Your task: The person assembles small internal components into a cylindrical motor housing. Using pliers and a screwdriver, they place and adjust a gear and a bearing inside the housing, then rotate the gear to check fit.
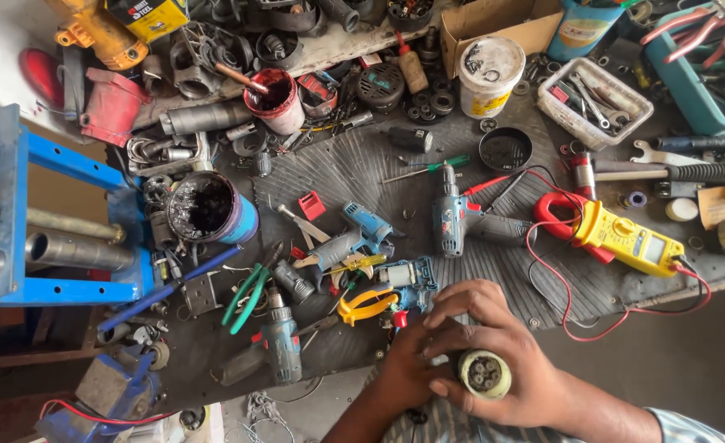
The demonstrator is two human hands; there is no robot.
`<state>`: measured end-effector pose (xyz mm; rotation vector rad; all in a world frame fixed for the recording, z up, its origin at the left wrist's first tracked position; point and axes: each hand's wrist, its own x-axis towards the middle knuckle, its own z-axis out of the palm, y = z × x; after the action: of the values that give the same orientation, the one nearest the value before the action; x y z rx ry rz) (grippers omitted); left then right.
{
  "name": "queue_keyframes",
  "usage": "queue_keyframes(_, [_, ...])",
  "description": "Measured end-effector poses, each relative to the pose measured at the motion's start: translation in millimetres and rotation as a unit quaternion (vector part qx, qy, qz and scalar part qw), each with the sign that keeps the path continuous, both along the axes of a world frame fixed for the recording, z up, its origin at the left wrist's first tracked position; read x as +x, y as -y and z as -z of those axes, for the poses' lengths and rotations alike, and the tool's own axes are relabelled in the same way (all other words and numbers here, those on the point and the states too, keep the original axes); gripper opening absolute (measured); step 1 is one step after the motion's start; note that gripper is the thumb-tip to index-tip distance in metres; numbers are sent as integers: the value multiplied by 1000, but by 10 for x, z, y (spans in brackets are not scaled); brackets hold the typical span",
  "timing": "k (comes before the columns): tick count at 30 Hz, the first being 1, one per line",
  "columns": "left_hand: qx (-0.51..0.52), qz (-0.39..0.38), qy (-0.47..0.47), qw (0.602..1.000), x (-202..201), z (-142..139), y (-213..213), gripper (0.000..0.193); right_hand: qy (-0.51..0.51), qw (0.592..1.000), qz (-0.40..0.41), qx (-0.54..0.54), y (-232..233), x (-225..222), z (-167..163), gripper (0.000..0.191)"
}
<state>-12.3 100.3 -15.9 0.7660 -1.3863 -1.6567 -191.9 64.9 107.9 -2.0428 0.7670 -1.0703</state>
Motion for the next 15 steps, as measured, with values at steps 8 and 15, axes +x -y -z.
queue_keyframes(8, [21, 152, -29, 988, 298, -230, 107, 51, -42, 999, -7, 19, -211, 277, -235, 33])
queue_keyframes(15, [70, 78, -228, 968, 322, -494, -165, 64, 72, 960, 40, 266, -453, 329, -76, 53])
